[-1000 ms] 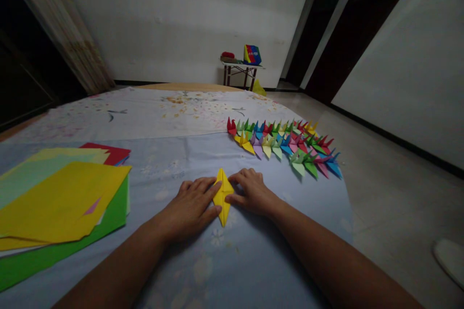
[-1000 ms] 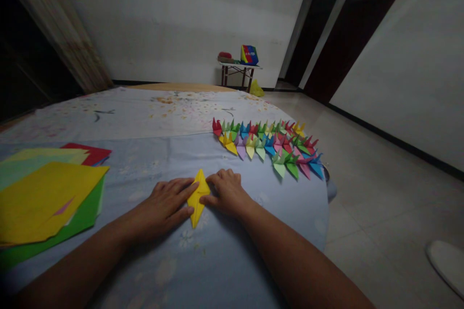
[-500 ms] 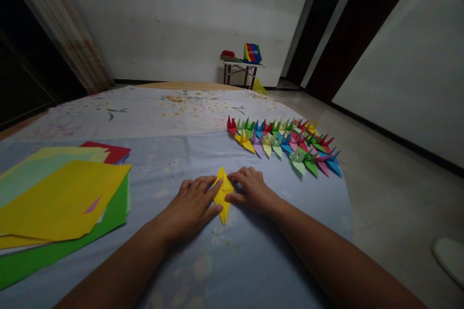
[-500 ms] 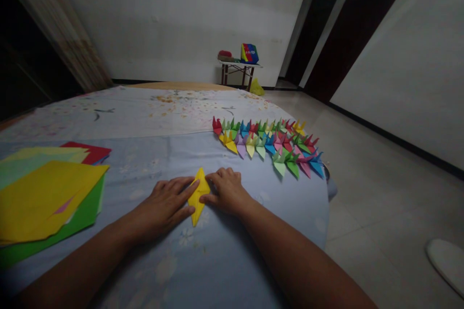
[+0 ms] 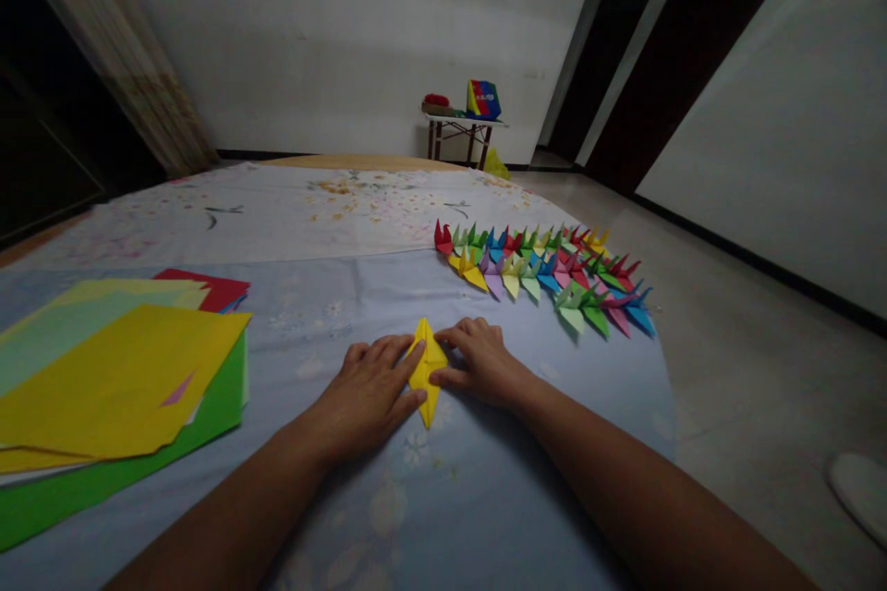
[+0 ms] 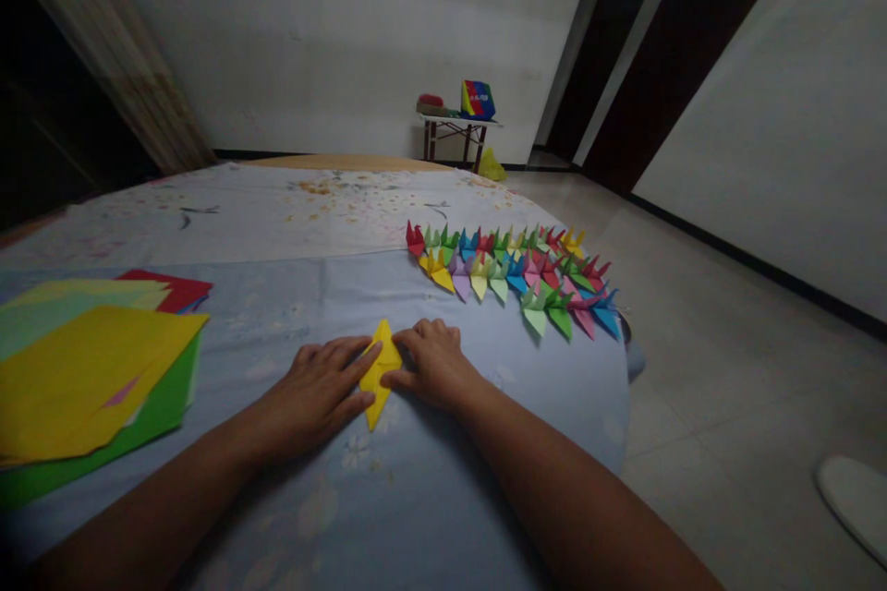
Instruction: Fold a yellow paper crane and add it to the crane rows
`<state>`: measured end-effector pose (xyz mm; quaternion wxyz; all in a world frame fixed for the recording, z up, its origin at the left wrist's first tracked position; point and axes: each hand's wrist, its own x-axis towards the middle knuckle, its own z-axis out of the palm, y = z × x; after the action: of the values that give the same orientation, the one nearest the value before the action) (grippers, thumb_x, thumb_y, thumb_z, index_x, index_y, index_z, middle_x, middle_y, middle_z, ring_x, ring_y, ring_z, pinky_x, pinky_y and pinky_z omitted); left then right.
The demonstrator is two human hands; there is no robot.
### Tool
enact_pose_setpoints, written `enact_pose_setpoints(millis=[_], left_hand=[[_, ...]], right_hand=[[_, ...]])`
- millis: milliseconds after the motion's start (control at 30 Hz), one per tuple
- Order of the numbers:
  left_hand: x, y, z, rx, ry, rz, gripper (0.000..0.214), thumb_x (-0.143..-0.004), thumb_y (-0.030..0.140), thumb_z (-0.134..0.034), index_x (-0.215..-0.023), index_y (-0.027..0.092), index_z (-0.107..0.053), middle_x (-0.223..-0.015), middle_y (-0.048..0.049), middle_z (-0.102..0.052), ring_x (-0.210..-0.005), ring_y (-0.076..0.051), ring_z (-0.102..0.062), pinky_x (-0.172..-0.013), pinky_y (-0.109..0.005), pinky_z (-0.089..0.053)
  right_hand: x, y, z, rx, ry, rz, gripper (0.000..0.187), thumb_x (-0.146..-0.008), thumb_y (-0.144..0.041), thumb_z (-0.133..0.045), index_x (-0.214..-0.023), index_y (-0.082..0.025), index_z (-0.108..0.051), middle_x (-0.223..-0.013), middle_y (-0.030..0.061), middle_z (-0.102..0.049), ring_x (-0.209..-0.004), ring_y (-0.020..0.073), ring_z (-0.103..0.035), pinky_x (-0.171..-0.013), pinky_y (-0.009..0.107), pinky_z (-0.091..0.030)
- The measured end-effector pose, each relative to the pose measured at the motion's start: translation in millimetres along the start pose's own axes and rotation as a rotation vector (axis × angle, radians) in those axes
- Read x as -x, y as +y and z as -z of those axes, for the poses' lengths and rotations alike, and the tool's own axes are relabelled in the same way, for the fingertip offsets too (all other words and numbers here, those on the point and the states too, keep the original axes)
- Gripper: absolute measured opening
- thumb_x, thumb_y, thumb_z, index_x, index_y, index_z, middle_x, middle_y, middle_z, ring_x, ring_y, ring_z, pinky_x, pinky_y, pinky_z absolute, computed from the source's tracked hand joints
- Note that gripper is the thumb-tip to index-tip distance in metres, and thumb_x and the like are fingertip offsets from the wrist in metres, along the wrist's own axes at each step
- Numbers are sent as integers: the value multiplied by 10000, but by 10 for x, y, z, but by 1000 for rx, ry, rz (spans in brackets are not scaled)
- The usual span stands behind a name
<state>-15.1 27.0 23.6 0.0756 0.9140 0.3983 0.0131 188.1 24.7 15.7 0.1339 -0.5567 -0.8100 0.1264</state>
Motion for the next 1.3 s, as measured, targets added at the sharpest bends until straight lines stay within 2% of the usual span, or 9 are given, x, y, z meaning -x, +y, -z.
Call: enact_pose_setpoints(millis=[700,1000,1300], left_hand=[[2,76,-11,-3,5,61,523,-875,417,-304,-1354,207,-312,-1405,-114,-351,-1267,-256,-294,-972,-452,-216],[16,86,-29,-24,-3,49,544,-870,451,-324,-1350,196,-316,-1413,-127,-336,-1279,-269,-282,-974,-467,-213],[18,51,-16,-24,-54,13,672,-818,540,-397,-1372,184,-266,-1426,-149,-305,-1291,-284,-261,-980,-481,-207]], right_hand=[[3,-7,8,-6,-3,-2,469,-743,-523,-589,-1119,-252,-517,-1012,66,-519,-957,226,-423,-785,349,-278],[22,-4,14,-41,25,0,537,-722,-503,-621,-1166,-232,-486,-1039,75,-524,-976,231,-422,-810,357,-289],[2,27,8,-49,-6,-4,524,-722,-532,-605,-1141,-236,-500,-1027,71,-526,-978,233,-419,-811,367,-290]])
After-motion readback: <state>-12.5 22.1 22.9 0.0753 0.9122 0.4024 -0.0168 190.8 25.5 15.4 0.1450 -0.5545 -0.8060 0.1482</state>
